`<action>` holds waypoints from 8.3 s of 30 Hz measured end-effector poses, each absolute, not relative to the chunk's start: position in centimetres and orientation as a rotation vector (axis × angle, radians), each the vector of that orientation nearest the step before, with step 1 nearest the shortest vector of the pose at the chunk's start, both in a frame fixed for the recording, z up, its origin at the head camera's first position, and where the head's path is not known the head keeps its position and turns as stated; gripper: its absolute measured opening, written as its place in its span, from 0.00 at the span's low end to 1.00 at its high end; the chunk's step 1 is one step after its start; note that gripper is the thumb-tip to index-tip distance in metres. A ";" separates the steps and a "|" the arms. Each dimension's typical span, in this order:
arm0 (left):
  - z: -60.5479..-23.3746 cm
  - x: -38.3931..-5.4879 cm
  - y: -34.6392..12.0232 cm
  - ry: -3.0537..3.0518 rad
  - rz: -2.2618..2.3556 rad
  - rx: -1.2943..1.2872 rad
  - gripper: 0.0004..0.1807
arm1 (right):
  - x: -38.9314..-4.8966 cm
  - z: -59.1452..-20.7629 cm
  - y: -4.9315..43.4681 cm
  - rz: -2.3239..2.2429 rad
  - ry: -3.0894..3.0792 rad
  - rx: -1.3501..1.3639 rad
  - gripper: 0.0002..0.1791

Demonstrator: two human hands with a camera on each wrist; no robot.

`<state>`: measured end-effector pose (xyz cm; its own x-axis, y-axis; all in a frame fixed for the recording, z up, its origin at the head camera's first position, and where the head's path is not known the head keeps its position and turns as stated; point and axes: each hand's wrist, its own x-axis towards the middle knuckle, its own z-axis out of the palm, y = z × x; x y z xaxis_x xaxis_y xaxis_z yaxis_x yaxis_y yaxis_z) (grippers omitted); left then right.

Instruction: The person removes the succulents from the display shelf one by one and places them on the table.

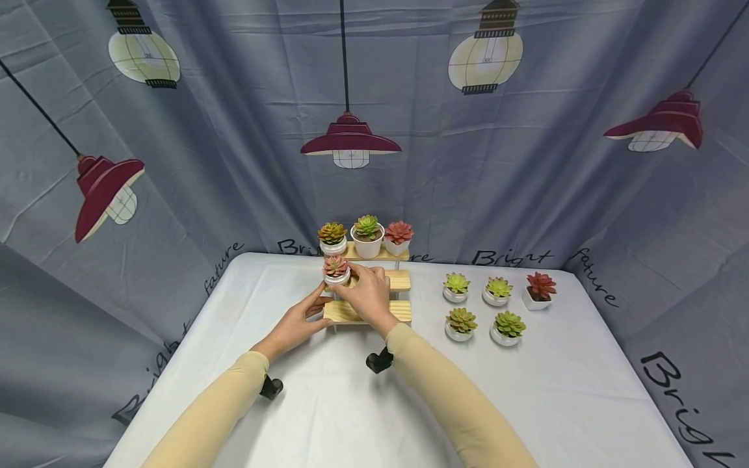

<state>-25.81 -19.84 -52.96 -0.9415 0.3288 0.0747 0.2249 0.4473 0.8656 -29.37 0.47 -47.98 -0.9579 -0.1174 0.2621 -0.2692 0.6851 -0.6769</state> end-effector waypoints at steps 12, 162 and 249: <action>-52.9 -25.8 -20.0 2.601 1.484 0.507 0.52 | -29.5 -47.9 0.3 1.145 -2.711 0.304 0.42; -53.1 -25.7 -20.2 2.609 1.431 0.494 0.52 | -19.2 -55.1 40.4 1.475 -2.626 -0.763 0.59; -52.7 -25.9 -19.5 2.619 1.434 0.459 0.54 | -24.6 -44.4 25.3 1.448 -2.477 0.069 0.38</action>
